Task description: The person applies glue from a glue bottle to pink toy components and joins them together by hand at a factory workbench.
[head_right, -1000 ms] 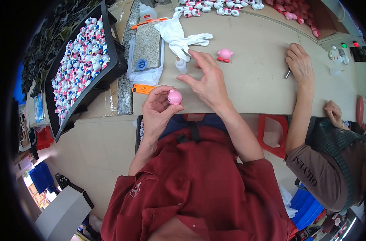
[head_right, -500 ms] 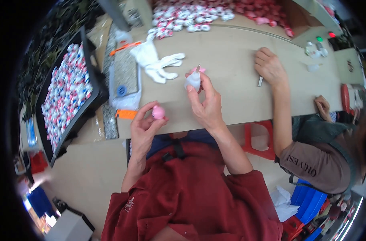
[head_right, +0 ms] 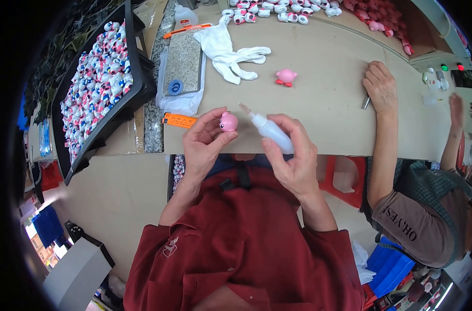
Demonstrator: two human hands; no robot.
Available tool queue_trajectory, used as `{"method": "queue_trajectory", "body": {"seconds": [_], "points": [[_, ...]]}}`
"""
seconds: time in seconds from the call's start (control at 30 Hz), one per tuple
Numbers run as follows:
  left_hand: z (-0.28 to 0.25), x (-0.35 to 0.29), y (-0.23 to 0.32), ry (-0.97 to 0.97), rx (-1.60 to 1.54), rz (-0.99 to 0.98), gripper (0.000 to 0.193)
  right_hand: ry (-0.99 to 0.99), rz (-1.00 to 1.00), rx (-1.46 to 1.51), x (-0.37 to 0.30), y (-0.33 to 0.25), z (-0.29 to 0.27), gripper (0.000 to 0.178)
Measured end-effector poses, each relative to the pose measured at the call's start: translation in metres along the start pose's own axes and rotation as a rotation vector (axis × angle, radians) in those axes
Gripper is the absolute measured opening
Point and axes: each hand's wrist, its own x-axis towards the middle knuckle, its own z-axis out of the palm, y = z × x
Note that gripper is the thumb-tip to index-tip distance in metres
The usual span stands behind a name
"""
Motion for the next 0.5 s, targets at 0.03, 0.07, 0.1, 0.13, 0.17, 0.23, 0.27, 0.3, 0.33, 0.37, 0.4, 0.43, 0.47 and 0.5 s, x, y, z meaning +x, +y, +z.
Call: {"method": "queue_trajectory", "body": {"seconds": [0.03, 0.07, 0.1, 0.13, 0.17, 0.23, 0.27, 0.3, 0.33, 0.37, 0.4, 0.43, 0.47, 0.5], "points": [[-0.001, -0.001, 0.000, -0.002, 0.003, 0.010, 0.047, -0.041, -0.070, -0.059, -0.002, 0.001, -0.002, 0.031], [-0.002, -0.002, -0.001, -0.005, 0.006, 0.021, 0.047, -0.082, -0.141, -0.118, -0.004, 0.002, -0.003, 0.031], [-0.002, -0.003, -0.001, -0.003, 0.003, 0.018, 0.047, -0.055, -0.150, -0.120, -0.005, -0.002, -0.002, 0.034], [-0.003, -0.004, -0.001, -0.006, 0.027, 0.035, 0.046, -0.058, -0.148, -0.122, -0.006, -0.003, -0.003, 0.034], [-0.003, -0.005, -0.001, -0.010, 0.052, 0.052, 0.046, -0.060, -0.191, -0.152, -0.007, -0.003, -0.004, 0.034], [-0.003, -0.007, -0.001, -0.007, 0.050, 0.069, 0.046, -0.064, -0.236, -0.180, -0.009, -0.006, -0.005, 0.035], [-0.003, -0.008, -0.002, -0.006, 0.049, 0.087, 0.046, -0.052, -0.249, -0.198, -0.010, -0.008, -0.005, 0.034], [-0.003, -0.008, -0.003, -0.005, 0.049, 0.088, 0.046, -0.038, -0.263, -0.216, -0.011, -0.009, -0.006, 0.034], [-0.004, -0.008, -0.003, -0.010, 0.047, 0.105, 0.046, -0.039, -0.264, -0.215, -0.012, -0.009, -0.006, 0.034], [-0.004, -0.008, -0.004, -0.014, 0.045, 0.121, 0.046, -0.038, -0.284, -0.240, -0.013, -0.009, -0.006, 0.033], [-0.004, -0.008, -0.004, -0.014, 0.046, 0.120, 0.046, -0.036, -0.300, -0.265, -0.014, -0.008, -0.006, 0.033], [-0.003, -0.008, -0.004, -0.003, 0.071, 0.132, 0.045, -0.036, -0.298, -0.264, -0.014, -0.007, -0.005, 0.033], [-0.003, -0.008, -0.004, 0.009, 0.096, 0.144, 0.044, -0.039, -0.295, -0.274, -0.015, -0.006, -0.004, 0.032], [-0.003, -0.009, -0.005, 0.009, 0.096, 0.144, 0.044, -0.041, -0.293, -0.285, -0.016, -0.006, -0.004, 0.032]]}}
